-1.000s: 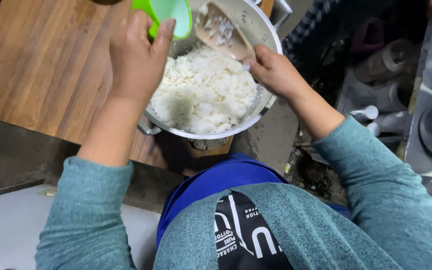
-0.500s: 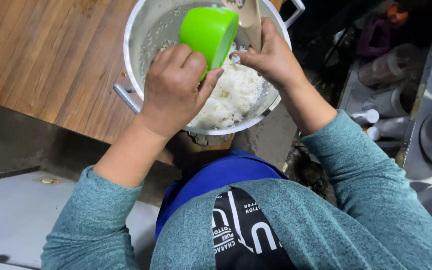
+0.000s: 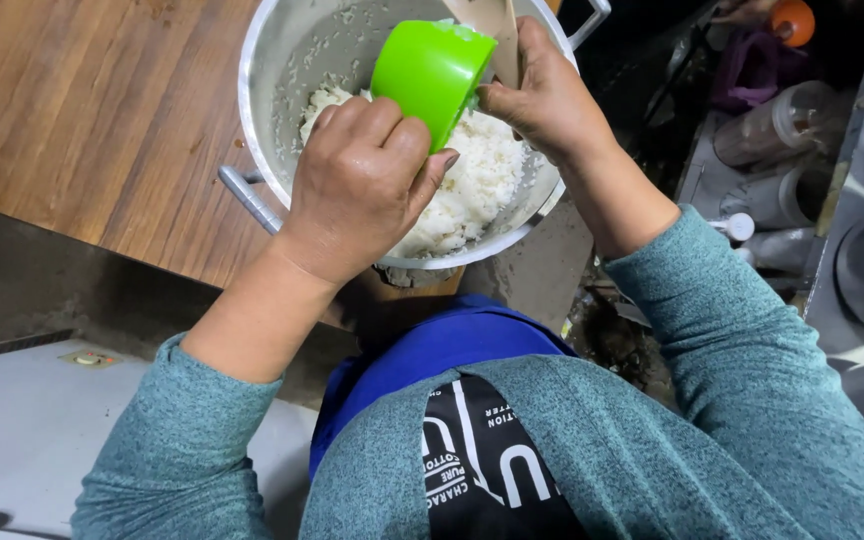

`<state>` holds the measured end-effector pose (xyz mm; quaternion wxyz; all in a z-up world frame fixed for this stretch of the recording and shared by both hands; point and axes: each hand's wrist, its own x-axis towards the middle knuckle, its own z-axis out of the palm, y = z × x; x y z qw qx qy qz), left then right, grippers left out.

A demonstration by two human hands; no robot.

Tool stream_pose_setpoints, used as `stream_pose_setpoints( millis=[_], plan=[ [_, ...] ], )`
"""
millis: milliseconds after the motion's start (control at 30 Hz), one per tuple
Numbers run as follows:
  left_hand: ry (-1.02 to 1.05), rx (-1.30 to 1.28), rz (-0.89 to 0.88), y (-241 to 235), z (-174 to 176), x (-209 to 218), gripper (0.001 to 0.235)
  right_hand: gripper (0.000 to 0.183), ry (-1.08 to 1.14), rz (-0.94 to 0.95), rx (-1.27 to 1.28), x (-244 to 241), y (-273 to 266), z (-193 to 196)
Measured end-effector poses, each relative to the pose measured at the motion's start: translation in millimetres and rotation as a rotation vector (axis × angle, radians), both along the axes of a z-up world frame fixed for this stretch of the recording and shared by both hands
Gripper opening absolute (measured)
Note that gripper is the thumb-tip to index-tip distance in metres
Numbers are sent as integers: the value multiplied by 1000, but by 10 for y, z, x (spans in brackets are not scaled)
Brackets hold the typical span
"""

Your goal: Mixing and fluffing a large pot of cooked white rice using a wooden paddle and a plastic cup

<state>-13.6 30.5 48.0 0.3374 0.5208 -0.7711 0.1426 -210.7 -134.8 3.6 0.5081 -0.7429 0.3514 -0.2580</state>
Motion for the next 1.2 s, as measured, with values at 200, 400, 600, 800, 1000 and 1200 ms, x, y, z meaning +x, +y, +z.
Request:
stream_pose_setpoints(
  millis=[200, 400, 600, 800, 1000, 1200],
  plan=[
    [49, 42, -87, 0, -4, 24, 34, 51, -59, 68, 56, -16, -107, -83],
    [54, 154, -145, 7, -183, 277, 32, 29, 310, 62, -24, 26, -193, 150],
    [-26, 363, 21, 174, -379, 739, 29, 13, 748, 163, -464, 71, -722, -406],
    [-24, 384, 209, 298, -609, 799, 28, 36, 1188, 314, -813, 252, -1063, -951],
    [54, 358, 298, 329, -609, 728, 35, 32, 1400, 356, -796, 487, -1200, -1321],
    [103, 341, 337, 297, -574, 664, 40, 36, 1452, 311, -526, 656, -1030, -1097]
  ],
)
